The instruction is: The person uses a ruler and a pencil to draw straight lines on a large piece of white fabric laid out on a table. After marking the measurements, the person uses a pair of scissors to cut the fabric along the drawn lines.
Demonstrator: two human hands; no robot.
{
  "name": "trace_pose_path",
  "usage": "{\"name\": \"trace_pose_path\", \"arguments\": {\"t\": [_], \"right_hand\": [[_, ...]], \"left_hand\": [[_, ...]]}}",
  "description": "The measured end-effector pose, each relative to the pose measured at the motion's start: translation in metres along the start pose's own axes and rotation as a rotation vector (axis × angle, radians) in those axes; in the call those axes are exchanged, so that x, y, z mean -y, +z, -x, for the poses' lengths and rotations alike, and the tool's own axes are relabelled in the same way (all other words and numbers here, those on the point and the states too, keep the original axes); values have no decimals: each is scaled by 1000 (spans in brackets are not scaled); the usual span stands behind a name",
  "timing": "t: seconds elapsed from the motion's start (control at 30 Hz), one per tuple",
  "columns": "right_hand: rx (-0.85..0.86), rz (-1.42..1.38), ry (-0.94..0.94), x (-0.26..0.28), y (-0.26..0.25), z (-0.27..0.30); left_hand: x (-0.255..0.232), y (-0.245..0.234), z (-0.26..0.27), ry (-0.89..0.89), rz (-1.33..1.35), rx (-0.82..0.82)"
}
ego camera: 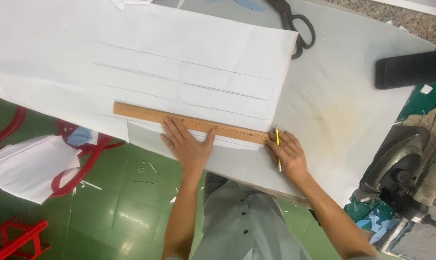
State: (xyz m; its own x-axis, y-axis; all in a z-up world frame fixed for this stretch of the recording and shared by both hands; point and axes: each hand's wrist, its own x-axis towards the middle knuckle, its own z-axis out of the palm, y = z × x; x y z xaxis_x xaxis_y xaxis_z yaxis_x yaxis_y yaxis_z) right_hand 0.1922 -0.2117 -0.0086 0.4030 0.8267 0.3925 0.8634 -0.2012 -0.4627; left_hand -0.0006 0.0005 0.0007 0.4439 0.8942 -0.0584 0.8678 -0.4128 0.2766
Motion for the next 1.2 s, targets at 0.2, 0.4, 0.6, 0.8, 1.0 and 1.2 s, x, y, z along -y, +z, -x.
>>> {"name": "trace_pose_path", "arguments": {"t": [0.2, 0.4, 0.6, 0.8, 1.0, 1.2], "right_hand": [[-3, -23, 8, 1, 0, -2], [7, 16, 15, 2, 2, 1], [8, 51, 7, 3, 2, 1], [13, 36, -17, 0, 4, 4], [9, -6, 5, -1, 4, 2], [44, -167, 27, -3, -13, -20]], "left_hand": [[-6, -9, -1, -39, 23, 56], [-3, -5, 0, -21, 24, 5], [-4, -6, -1, -31, 32, 9], [-2, -2, -1, -17, -13, -3], [-5, -8, -2, -40, 51, 32], [-2, -6, -1, 1, 18, 5]]}}
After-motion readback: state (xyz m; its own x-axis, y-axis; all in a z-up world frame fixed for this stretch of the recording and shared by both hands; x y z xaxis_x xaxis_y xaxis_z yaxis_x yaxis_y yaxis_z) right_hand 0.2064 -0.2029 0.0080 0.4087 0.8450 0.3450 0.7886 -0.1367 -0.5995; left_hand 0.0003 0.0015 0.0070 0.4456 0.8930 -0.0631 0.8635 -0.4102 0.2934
